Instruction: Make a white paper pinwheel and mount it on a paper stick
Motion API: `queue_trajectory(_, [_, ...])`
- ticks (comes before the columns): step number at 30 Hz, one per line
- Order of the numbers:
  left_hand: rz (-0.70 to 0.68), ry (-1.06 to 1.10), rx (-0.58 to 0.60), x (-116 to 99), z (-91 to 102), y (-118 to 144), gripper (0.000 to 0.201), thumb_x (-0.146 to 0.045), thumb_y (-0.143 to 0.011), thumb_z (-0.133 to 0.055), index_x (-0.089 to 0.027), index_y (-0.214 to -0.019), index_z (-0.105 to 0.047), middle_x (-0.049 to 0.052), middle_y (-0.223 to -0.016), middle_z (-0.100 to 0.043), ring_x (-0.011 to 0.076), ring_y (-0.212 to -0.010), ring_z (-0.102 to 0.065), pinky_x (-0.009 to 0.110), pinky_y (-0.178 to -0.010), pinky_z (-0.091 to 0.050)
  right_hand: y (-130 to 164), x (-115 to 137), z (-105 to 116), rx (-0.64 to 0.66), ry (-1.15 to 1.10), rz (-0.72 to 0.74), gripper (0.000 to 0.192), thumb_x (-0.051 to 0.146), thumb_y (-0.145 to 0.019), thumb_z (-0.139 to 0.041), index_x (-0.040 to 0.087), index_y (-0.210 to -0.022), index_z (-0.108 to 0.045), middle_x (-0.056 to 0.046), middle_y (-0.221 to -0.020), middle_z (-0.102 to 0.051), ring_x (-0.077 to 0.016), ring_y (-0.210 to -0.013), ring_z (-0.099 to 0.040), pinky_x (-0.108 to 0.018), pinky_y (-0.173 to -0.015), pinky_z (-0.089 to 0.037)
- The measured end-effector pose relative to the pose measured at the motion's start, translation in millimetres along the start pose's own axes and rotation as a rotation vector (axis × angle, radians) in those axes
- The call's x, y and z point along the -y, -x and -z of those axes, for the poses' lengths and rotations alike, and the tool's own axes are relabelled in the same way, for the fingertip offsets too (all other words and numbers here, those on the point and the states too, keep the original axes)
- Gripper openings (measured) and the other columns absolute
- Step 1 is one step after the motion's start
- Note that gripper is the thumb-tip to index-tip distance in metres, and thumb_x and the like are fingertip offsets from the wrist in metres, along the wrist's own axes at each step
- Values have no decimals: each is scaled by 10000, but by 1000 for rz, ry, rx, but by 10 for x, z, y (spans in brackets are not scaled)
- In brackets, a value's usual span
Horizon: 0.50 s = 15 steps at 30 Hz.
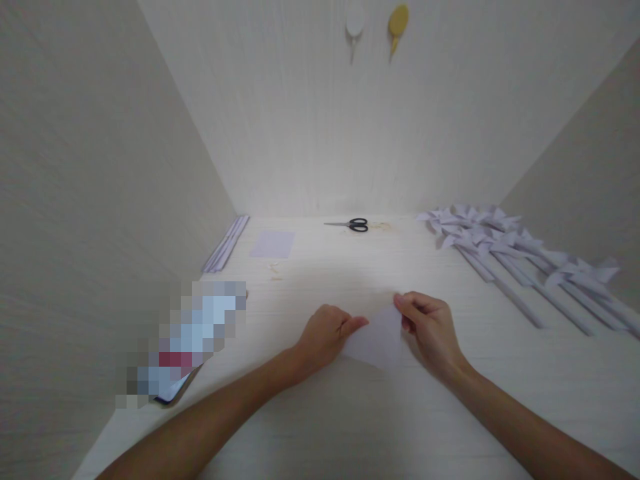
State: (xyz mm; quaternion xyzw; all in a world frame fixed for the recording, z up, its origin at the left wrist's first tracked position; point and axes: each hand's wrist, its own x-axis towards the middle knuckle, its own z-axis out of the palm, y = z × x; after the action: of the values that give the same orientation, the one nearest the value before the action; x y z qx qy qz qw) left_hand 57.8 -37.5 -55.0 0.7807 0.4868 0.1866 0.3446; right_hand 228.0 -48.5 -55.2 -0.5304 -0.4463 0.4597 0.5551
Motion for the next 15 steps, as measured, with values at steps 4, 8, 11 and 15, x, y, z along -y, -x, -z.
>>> queue_trajectory(4, [-60,82,-19,21,16,-4,438,-446,-770,-371,-162,-438,-334,-53,-435,-317,69,-443,-288,222,-466,-193,-39,-30,43,-48,-15,17,348,355,-661,-624,148,-439,-452,59,-371,-367,-45,-364,-291,-202,-377,-176])
queue_trajectory(8, [-76,38,-39,32,20,-22,454,-446,-763,-396,-161,-420,-309,-59,-427,-264,65,-431,-264,225,-466,-180,-44,-32,54,-31,-3,16,350,366,-670,-616,148,-451,-452,58,-379,-363,-47,-371,-294,-203,-378,-174])
queue_trajectory(11, [-70,18,-103,26,7,-36,471,-449,-767,-385,-164,-411,-267,-58,-434,-202,62,-423,-227,230,-467,-168,-49,-38,44,-23,-16,21,350,368,-674,-612,148,-454,-451,59,-383,-359,-46,-373,-288,-202,-377,-169])
queue_trajectory(15, [-9,165,-195,16,1,-46,463,-462,-770,-350,-173,-426,-238,-48,-459,-187,63,-433,-210,228,-449,-163,-55,-73,30,17,-21,15,295,367,-679,-607,147,-516,-498,57,-409,-399,-43,-388,-316,-189,-385,-201])
